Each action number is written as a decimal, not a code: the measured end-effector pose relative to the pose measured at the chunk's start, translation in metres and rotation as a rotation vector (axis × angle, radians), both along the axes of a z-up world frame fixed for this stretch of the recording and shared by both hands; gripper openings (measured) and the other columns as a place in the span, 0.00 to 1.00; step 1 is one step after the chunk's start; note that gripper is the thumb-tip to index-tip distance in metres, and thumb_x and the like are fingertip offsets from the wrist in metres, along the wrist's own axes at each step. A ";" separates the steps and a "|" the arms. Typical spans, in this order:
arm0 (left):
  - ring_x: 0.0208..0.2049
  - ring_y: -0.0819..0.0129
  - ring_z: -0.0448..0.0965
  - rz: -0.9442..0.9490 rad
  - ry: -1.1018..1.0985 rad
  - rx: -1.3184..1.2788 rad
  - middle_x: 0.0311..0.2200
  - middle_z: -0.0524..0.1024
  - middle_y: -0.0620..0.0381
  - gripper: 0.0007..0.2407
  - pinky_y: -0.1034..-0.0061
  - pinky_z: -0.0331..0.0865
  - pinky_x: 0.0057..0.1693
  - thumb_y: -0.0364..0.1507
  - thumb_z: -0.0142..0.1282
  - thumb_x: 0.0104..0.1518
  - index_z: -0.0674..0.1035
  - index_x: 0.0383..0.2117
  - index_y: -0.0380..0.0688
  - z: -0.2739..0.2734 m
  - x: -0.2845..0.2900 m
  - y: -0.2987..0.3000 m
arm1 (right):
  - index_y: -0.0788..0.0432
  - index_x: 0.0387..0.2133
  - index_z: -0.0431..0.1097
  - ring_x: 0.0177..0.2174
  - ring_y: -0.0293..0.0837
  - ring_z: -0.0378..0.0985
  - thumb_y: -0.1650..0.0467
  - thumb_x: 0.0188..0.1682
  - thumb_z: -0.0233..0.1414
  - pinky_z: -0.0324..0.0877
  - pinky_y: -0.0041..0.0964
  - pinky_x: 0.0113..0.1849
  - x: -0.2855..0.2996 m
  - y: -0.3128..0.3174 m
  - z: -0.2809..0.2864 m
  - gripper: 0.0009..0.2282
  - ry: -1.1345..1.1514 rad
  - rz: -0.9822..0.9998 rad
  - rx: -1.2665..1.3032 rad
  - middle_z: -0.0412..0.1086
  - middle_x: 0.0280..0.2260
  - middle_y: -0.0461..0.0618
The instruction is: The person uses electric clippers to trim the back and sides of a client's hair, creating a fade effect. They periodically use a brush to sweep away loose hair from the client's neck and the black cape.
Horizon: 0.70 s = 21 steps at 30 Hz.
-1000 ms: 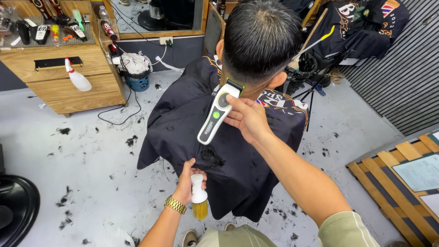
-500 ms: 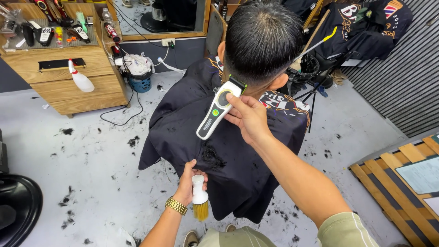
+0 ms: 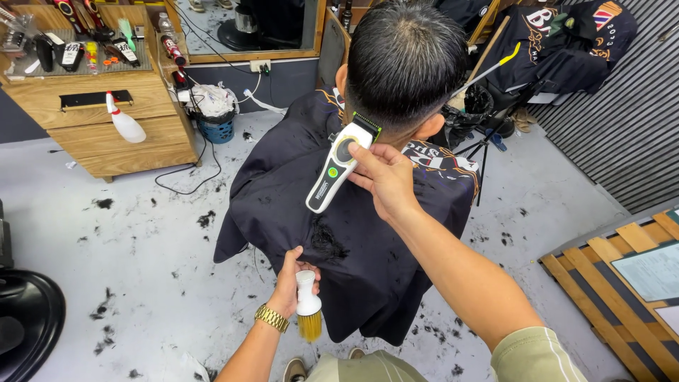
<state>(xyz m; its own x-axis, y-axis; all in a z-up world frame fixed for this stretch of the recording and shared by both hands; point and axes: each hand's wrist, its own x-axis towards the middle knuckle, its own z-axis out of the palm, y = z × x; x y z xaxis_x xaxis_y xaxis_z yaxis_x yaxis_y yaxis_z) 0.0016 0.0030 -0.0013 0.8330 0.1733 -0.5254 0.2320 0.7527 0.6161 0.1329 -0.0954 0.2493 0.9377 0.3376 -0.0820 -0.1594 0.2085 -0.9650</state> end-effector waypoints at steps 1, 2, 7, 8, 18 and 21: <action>0.10 0.62 0.68 0.000 0.000 0.001 0.16 0.75 0.48 0.24 0.72 0.62 0.22 0.49 0.47 0.56 0.71 0.12 0.42 -0.001 0.000 0.001 | 0.59 0.29 0.69 0.34 0.48 0.83 0.69 0.40 0.63 0.81 0.48 0.43 0.001 0.001 -0.002 0.11 0.000 0.000 0.001 0.78 0.33 0.56; 0.09 0.61 0.68 -0.004 -0.011 0.005 0.16 0.75 0.48 0.24 0.71 0.62 0.22 0.49 0.46 0.56 0.72 0.12 0.41 -0.002 0.000 0.001 | 0.59 0.27 0.69 0.34 0.50 0.83 0.69 0.40 0.62 0.81 0.48 0.42 0.002 0.001 -0.004 0.10 0.042 0.020 0.013 0.79 0.33 0.57; 0.09 0.61 0.68 0.009 -0.009 0.001 0.16 0.74 0.48 0.24 0.72 0.62 0.21 0.48 0.46 0.57 0.72 0.12 0.40 0.002 0.000 0.000 | 0.59 0.29 0.68 0.35 0.51 0.83 0.68 0.40 0.62 0.80 0.48 0.42 0.000 0.002 0.002 0.11 0.165 0.032 -0.010 0.78 0.33 0.58; 0.09 0.61 0.68 0.001 -0.008 0.009 0.16 0.74 0.48 0.24 0.72 0.62 0.21 0.49 0.46 0.57 0.72 0.12 0.40 0.001 0.000 0.000 | 0.59 0.29 0.68 0.34 0.50 0.83 0.69 0.40 0.63 0.80 0.48 0.42 -0.001 0.002 0.001 0.11 0.093 0.011 0.006 0.78 0.33 0.57; 0.09 0.61 0.68 -0.002 -0.007 0.005 0.15 0.74 0.48 0.25 0.72 0.62 0.21 0.49 0.47 0.56 0.72 0.11 0.40 0.000 -0.001 0.001 | 0.57 0.25 0.67 0.35 0.50 0.84 0.69 0.40 0.63 0.81 0.48 0.43 -0.001 0.004 0.001 0.09 0.050 0.002 0.042 0.79 0.34 0.56; 0.09 0.62 0.68 -0.006 -0.013 0.008 0.15 0.75 0.49 0.25 0.72 0.61 0.21 0.49 0.46 0.57 0.72 0.11 0.41 -0.001 -0.001 0.000 | 0.56 0.26 0.67 0.34 0.49 0.83 0.68 0.39 0.63 0.80 0.47 0.42 0.002 0.005 -0.003 0.10 0.142 0.019 0.039 0.78 0.33 0.56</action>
<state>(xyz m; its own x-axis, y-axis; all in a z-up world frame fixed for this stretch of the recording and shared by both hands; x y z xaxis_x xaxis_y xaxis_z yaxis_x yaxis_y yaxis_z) 0.0009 0.0032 -0.0028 0.8409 0.1726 -0.5129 0.2281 0.7464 0.6251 0.1347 -0.0904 0.2460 0.9109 0.3609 -0.2001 -0.2984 0.2410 -0.9235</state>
